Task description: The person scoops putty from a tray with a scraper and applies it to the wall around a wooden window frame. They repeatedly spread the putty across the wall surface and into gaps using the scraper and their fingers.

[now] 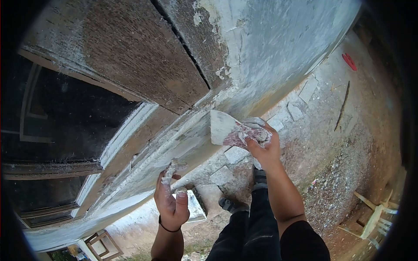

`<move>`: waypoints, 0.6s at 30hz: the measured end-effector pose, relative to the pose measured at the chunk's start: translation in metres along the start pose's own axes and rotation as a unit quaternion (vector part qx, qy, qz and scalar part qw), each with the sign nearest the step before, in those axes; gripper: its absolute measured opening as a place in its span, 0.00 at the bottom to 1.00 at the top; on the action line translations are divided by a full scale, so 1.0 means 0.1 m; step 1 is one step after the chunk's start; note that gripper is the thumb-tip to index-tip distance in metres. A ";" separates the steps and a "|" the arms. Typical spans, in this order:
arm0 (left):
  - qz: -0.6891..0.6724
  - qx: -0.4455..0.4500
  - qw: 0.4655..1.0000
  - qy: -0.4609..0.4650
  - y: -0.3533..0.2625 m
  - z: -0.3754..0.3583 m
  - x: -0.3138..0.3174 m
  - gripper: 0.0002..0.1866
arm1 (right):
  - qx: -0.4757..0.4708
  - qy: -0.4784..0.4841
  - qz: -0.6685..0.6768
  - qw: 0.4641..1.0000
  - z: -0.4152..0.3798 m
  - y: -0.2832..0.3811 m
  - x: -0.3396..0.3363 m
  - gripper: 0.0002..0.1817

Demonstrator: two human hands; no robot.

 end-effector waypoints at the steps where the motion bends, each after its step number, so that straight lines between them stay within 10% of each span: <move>1: 0.046 0.042 0.998 0.025 -0.04 0.08 0.01 0.25 | -0.031 0.024 0.005 0.999 -0.02 0.05 0.05 0.14; 5: 0.063 0.093 0.993 0.026 -0.16 0.27 0.06 0.22 | -0.054 0.048 -0.149 0.986 0.07 0.11 0.24 0.12; 11: 0.073 0.123 0.989 0.042 -0.16 0.34 0.14 0.18 | 0.047 -0.065 -0.024 0.996 0.10 -0.05 -0.14 0.13; 18: 0.089 0.087 0.991 0.054 -0.22 0.35 0.15 0.16 | -0.057 -0.106 -0.056 0.991 -0.19 0.21 -0.17 0.13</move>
Point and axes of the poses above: each hand's wrist, its own z-axis towards the middle knuckle, its own x-axis out of the palm, y = z × x, the point moved 7 cm from there along z, towards the middle knuckle, and after that the axes turned 13 degrees about x, right-handed, at the moved point
